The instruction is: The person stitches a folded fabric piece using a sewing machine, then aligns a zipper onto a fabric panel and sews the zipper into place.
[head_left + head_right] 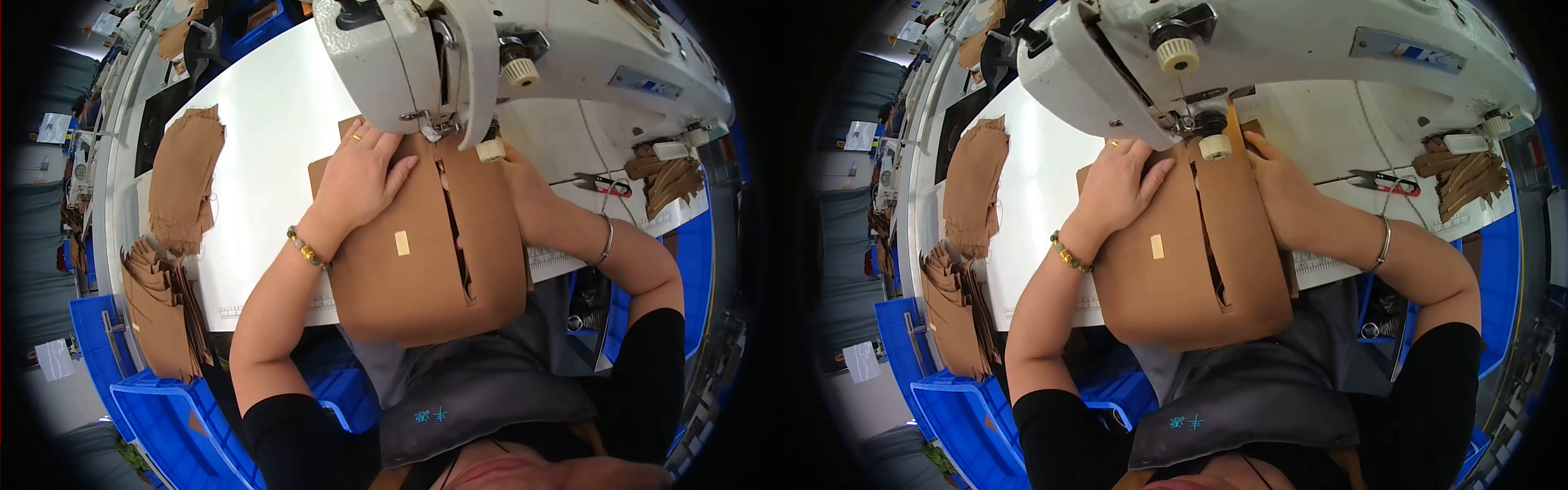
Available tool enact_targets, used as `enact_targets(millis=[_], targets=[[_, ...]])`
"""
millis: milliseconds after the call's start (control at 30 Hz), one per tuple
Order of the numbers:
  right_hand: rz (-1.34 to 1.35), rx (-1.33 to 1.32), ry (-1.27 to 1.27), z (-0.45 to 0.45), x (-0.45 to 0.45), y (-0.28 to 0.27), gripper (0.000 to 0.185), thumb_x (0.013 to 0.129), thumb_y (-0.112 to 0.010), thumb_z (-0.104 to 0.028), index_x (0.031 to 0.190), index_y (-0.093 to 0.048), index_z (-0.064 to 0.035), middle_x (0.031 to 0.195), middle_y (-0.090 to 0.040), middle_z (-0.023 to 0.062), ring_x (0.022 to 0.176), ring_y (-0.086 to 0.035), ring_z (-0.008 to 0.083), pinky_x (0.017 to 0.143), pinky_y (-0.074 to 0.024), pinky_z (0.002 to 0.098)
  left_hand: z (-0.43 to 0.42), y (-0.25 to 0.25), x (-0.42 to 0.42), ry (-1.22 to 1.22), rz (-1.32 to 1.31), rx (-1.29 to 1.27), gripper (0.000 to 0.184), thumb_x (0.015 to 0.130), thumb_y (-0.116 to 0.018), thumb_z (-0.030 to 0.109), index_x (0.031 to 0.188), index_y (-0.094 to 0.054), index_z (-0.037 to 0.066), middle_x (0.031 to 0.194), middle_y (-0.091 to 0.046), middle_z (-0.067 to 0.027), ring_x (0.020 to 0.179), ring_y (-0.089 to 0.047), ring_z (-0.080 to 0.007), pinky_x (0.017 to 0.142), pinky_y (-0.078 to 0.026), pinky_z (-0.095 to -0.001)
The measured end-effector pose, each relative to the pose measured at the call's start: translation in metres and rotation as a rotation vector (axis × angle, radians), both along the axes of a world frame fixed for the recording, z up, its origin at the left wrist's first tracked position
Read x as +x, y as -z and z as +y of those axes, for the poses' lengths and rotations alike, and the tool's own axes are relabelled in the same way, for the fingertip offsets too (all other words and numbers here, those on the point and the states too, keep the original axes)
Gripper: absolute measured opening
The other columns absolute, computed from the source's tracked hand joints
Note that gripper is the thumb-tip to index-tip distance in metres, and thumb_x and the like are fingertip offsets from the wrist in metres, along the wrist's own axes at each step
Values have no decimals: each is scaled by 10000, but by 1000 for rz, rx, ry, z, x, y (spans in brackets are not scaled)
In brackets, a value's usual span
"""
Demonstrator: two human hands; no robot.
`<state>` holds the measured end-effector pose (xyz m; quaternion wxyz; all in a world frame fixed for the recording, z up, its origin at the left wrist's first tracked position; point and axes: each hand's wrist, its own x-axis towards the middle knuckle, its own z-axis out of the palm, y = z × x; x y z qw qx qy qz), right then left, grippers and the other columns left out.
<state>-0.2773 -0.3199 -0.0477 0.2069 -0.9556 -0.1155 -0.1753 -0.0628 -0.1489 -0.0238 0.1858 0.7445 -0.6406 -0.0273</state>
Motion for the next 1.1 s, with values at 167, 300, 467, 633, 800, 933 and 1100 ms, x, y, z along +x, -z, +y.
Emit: enact_targets(millis=[167,300,467,633,800,933,1100], targets=[[52,-58,9,0,-1,-4,575,865,-632,-280,1392,-602,-53,1372,-620,176,1323,-532,365,1191,-304,587,-9,4,19,-2,-33,45,360,992,-640,280,1219,-651,0,1236,-656,-176,1227,-582,-384,1134,-438,-496],[23,-21,16,1,-1,-2,589,868,-631,-287,1408,-586,-55,1376,-619,171,1327,-531,362,1193,-301,591,-4,-2,7,4,-151,-59,334,986,-651,240,1236,-654,18,1245,-672,-142,1246,-589,-357,1127,-439,-520],[23,-55,20,2,-1,0,545,866,-636,-278,1358,-611,-46,1356,-627,177,1316,-536,368,1189,-311,584,21,-8,-40,-28,-85,-61,405,977,-670,217,1342,-633,45,1425,-625,-98,1366,-549,-310,1139,-420,-558],[58,-60,45,4,-1,-6,520,855,-647,-264,1319,-622,-31,1326,-632,176,1298,-542,369,1191,-318,572,22,5,-43,-46,-64,-97,417,987,-664,213,1372,-620,61,1406,-626,-112,1357,-553,-334,1142,-411,-569],[32,-57,52,6,0,-10,511,853,-651,-270,1301,-627,-26,1309,-641,164,1292,-545,362,1191,-328,558,20,4,-44,-54,-65,-121,425,991,-659,205,1398,-614,93,1377,-637,-122,1338,-566,-358,1145,-407,-571],[23,-87,36,2,1,-3,522,861,-646,-274,1332,-623,-51,1333,-642,148,1316,-539,342,1199,-329,548,21,5,-43,-37,-76,-111,417,988,-657,196,1399,-633,129,1385,-633,-94,1358,-552,-352,1134,-412,-590],[22,-53,22,0,1,-3,547,864,-644,-281,1369,-614,-73,1357,-636,142,1331,-534,335,1204,-325,549,21,4,-43,-31,-69,-104,411,985,-654,186,1392,-648,134,1393,-625,-80,1372,-539,-348,1133,-410,-600]])
